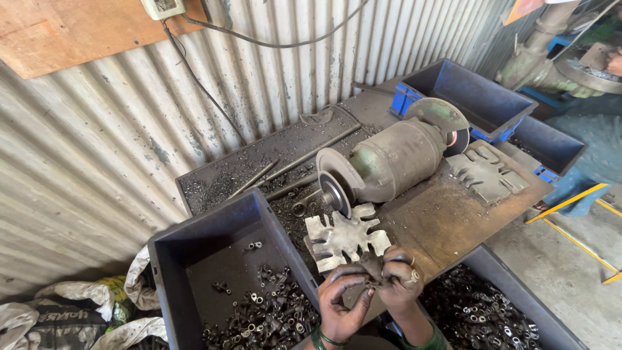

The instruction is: The person repeatedly picks small metal parts from a bin and presses them against a rotating grinding wheel to smooth or deburr edges. Finished parts are placed into a second bin. The process is continuous and repetitive throughout the clip.

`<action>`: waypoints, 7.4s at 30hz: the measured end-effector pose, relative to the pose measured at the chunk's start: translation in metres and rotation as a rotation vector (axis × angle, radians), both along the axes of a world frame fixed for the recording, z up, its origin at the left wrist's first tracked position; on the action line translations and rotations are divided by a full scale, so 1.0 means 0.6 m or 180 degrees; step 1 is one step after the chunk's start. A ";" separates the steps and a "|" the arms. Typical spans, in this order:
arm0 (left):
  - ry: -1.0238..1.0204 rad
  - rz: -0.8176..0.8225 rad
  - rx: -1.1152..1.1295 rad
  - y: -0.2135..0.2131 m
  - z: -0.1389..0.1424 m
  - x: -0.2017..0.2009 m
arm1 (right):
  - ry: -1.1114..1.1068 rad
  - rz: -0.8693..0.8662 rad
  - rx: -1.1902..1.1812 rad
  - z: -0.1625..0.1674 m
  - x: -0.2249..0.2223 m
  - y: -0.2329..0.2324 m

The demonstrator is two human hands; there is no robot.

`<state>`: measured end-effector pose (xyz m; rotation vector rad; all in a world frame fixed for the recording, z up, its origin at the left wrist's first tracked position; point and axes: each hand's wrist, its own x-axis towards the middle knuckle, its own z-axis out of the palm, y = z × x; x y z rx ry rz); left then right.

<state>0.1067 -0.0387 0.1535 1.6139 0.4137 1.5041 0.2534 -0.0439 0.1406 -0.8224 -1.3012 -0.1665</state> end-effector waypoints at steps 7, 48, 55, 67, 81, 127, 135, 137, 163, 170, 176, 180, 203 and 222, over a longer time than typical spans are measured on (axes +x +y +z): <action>0.0081 0.0149 -0.0044 -0.001 0.006 0.006 | 0.0052 0.0297 -0.0257 -0.021 0.013 0.014; 0.4196 0.0905 -0.1855 0.282 -0.214 -0.254 | -0.1379 0.0319 -0.2668 -0.241 -0.193 -0.007; 0.4670 0.0244 -0.1036 0.277 -0.214 -0.240 | -0.1359 0.0533 -0.2527 -0.217 -0.198 0.000; 0.1635 -0.0543 -0.3305 0.274 -0.212 -0.240 | 0.0079 0.0807 -0.2705 -0.152 -0.156 0.029; -0.0715 -0.1300 -0.3610 0.157 -0.233 -0.104 | 0.1387 0.1991 -0.3118 -0.201 0.015 0.068; -0.1025 -0.1309 -0.3340 0.173 -0.212 -0.111 | -0.0575 -0.1138 -0.3403 -0.164 0.091 0.077; -0.1368 -0.3485 -0.0160 0.073 0.046 -0.205 | -0.0742 -0.1348 -0.3028 -0.194 0.099 0.097; -0.0298 -0.2020 0.1022 0.048 0.092 -0.203 | -0.0782 -0.1296 -0.3058 -0.194 0.103 0.107; 0.0581 0.0861 -0.1284 0.207 -0.241 -0.132 | -0.1120 -0.1565 -0.3114 -0.193 0.134 0.171; 0.0509 0.0732 -0.1424 0.208 -0.255 -0.126 | -0.1152 -0.1635 -0.3071 -0.184 0.129 0.178; 0.0721 0.0687 -0.1548 0.208 -0.245 -0.123 | -0.1208 -0.1663 -0.3152 -0.167 0.120 0.175; 0.0636 0.0683 -0.1653 0.210 -0.239 -0.120 | -0.1102 -0.1738 -0.3281 -0.157 0.116 0.178; -0.0199 0.0770 -0.2114 0.225 -0.243 -0.115 | -0.0515 -0.1014 -0.2965 -0.138 0.118 0.169; -0.0287 0.0516 -0.2328 0.224 -0.256 -0.102 | -0.2214 -0.1286 -0.1324 -0.128 0.165 0.057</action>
